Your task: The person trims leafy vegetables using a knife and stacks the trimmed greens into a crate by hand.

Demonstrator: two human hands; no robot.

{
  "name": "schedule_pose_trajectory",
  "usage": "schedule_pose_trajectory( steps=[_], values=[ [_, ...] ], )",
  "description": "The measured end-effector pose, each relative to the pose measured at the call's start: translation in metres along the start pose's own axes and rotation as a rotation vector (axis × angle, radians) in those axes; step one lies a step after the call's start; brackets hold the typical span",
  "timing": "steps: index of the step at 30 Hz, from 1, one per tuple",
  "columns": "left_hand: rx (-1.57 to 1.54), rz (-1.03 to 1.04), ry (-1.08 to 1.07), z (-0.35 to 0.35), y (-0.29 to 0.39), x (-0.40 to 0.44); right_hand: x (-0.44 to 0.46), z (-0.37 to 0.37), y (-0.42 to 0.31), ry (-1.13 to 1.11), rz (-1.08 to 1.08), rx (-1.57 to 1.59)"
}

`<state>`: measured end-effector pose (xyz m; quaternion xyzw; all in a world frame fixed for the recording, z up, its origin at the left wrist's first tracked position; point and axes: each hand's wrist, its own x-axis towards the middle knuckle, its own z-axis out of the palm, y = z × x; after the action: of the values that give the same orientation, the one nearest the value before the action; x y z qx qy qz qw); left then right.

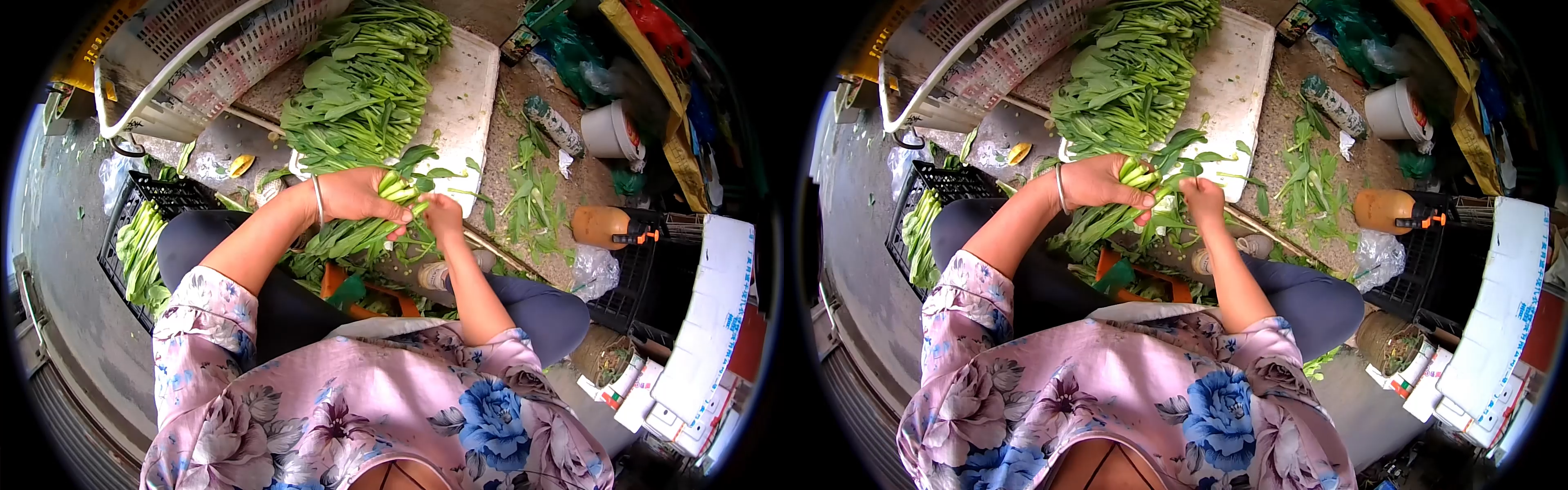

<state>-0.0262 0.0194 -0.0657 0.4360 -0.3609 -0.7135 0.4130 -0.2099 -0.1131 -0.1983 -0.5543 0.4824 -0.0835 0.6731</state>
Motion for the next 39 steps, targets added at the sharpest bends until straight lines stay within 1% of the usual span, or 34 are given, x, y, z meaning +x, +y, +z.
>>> schedule_pose_trajectory(
  steps=[2, 4, 5, 6, 7, 9, 10, 12, 14, 16, 18, 20, 21, 22, 24, 26, 28, 29, 30, 31, 32, 34, 36, 37, 38, 39],
  values=[
    [-0.026, -0.025, 0.019, -0.001, -0.001, 0.001, 0.021, 0.016, -0.027, 0.045, -0.178, 0.026],
    [-0.042, 0.002, 0.069, -0.004, -0.006, 0.004, 0.042, 0.032, -0.057, 0.104, -0.180, 0.006],
    [-0.109, -0.008, 0.102, -0.004, -0.006, 0.005, 0.055, 0.037, -0.066, 0.116, -0.222, 0.030],
    [-0.113, -0.009, 0.107, -0.003, -0.003, 0.004, 0.067, 0.042, -0.074, 0.129, -0.264, 0.055],
    [-0.111, -0.017, 0.158, -0.001, 0.002, 0.002, 0.078, 0.048, -0.081, 0.125, -0.261, 0.053],
    [-0.105, -0.019, 0.275, -0.002, 0.006, 0.004, 0.099, 0.059, -0.094, 0.236, -0.346, 0.012],
    [-0.108, -0.020, 0.279, -0.004, 0.006, 0.005, 0.109, 0.063, -0.096, 0.232, -0.344, 0.010],
    [-0.120, 0.063, 0.408, -0.007, 0.007, 0.005, 0.127, 0.071, -0.098, 0.213, -0.440, -0.030],
    [-0.152, 0.076, 0.409, -0.010, 0.007, 0.005, 0.140, 0.075, -0.098, 0.179, -0.424, -0.023],
    [-0.098, 0.038, 0.401, -0.013, 0.005, 0.006, 0.145, 0.076, -0.102, 0.209, -0.417, -0.205],
    [-0.066, 0.038, 0.398, -0.017, 0.003, 0.006, 0.143, 0.076, -0.108, 0.221, -0.436, -0.150],
    [0.266, 0.035, 0.541, -0.019, -0.002, 0.009, 0.125, 0.072, -0.126, 0.226, -0.478, -0.126],
    [0.651, 0.033, 0.649, -0.013, 0.016, 0.001, 0.119, 0.067, -0.129, 0.190, -0.500, -0.092],
    [0.652, 0.034, 0.646, -0.011, 0.013, 0.002, 0.106, 0.064, -0.134, 0.193, -0.500, -0.092],
    [1.038, 0.193, 0.950, -0.010, 0.005, 0.006, 0.076, 0.055, -0.142, 0.168, -0.560, -0.162],
    [1.049, 0.217, 0.936, -0.008, 0.012, 0.004, 0.051, 0.045, -0.140, 0.151, -0.562, -0.126],
    [1.112, 0.246, 0.967, -0.005, 0.017, 0.005, 0.020, 0.038, -0.139, 0.090, -0.520, -0.131],
    [1.133, 0.369, 0.977, -0.005, 0.015, 0.007, 0.010, 0.034, -0.134, 0.098, -0.519, -0.128],
    [1.135, 0.372, 0.968, -0.007, 0.013, 0.010, 0.000, 0.031, -0.128, 0.014, -0.509, -0.071],
    [1.167, 0.473, 0.968, -0.008, 0.012, 0.013, -0.009, 0.029, -0.124, -0.069, -0.499, -0.014],
    [1.196, 0.575, 0.966, -0.007, 0.011, 0.016, -0.019, 0.027, -0.122, -0.060, -0.499, -0.011],
    [1.153, 0.551, 0.946, -0.001, 0.014, 0.018, -0.037, 0.025, -0.125, -0.173, -0.290, 0.230],
    [0.842, 0.388, 0.882, 0.002, 0.014, 0.020, -0.044, 0.023, -0.123, -0.152, -0.285, 0.280],
    [0.592, 0.261, 0.790, 0.001, 0.016, 0.021, -0.047, 0.022, -0.122, -0.153, -0.291, 0.262],
    [0.596, 0.261, 0.784, -0.002, 0.014, 0.023, -0.049, 0.020, -0.123, -0.156, -0.298, 0.243],
    [0.493, 0.281, 0.725, -0.005, 0.012, 0.024, -0.052, 0.019, -0.124, -0.152, -0.299, 0.245]
  ],
)
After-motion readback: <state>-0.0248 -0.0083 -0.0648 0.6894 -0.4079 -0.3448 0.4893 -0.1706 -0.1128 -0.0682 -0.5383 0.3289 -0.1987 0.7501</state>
